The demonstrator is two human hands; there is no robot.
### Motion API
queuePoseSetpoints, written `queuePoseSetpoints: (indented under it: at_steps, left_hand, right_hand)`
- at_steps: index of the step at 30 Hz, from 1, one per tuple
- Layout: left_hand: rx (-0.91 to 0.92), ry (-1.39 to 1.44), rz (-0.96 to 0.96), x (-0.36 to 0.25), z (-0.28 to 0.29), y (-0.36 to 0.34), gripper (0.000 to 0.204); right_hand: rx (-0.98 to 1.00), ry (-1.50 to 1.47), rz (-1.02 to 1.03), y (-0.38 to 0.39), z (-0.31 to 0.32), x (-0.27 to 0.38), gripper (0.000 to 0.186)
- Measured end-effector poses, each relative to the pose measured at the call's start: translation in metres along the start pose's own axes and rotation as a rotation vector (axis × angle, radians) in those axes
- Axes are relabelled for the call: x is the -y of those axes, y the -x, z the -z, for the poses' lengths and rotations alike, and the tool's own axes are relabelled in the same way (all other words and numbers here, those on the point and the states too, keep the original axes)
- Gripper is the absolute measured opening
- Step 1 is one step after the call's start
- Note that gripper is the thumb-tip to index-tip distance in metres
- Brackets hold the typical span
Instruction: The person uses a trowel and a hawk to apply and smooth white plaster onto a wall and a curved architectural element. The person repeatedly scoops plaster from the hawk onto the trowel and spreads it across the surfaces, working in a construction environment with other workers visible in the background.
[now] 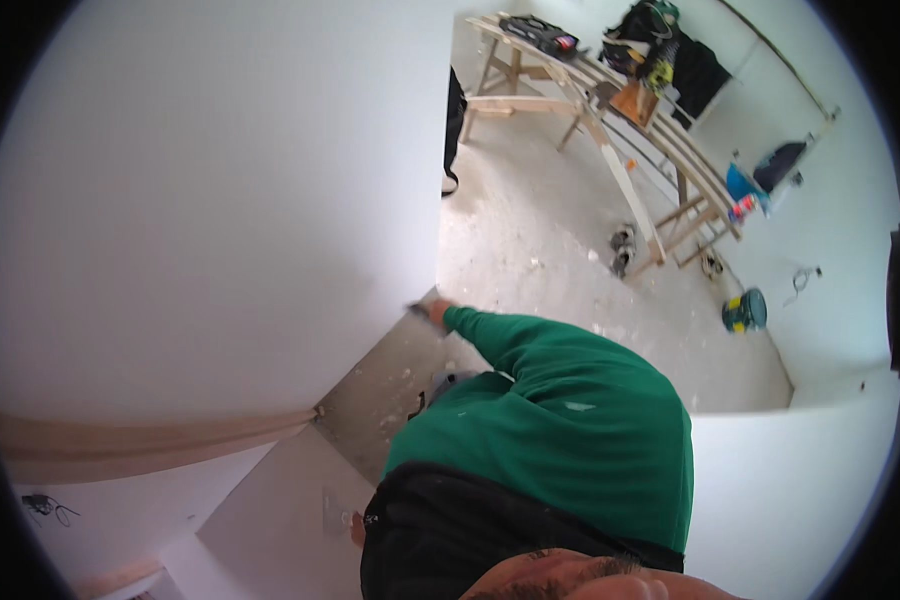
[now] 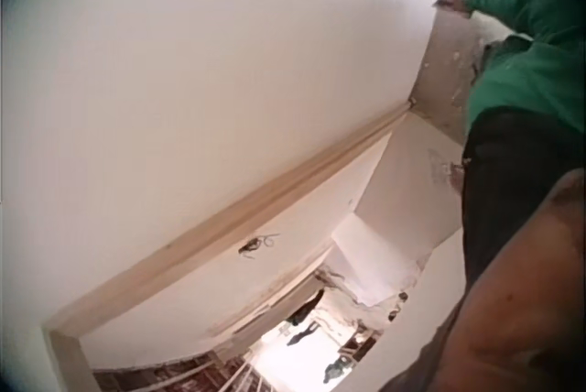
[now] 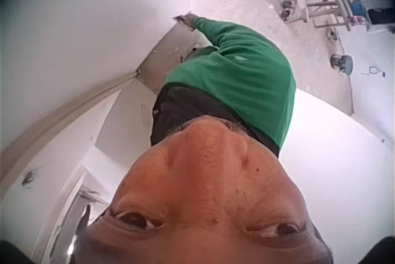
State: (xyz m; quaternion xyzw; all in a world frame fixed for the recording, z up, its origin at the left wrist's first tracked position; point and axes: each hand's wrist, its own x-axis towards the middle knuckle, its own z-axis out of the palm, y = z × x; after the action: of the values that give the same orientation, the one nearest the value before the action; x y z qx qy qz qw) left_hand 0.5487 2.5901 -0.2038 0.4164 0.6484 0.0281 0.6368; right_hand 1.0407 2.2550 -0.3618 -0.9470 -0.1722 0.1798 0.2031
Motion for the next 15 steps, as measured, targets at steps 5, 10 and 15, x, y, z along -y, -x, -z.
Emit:
queuePoseSetpoints:
  at_steps: [5, 10, 15]
  left_hand:
    - [0.066, 0.000, -0.056, -0.042, 0.070, -0.021, 0.015]
    - [0.159, -0.045, -0.028, -0.071, 0.098, -0.026, 0.017]
    - [0.162, -0.006, -0.003, -0.083, 0.138, -0.024, 0.019]
  right_hand:
    - [-0.206, -0.418, -0.490, 0.086, 0.029, 0.067, 0.027]
    - [0.074, 0.055, -0.138, 0.136, -0.026, 0.110, 0.026]
    - [0.075, -0.901, -0.553, 0.164, -0.033, 0.211, 0.036]
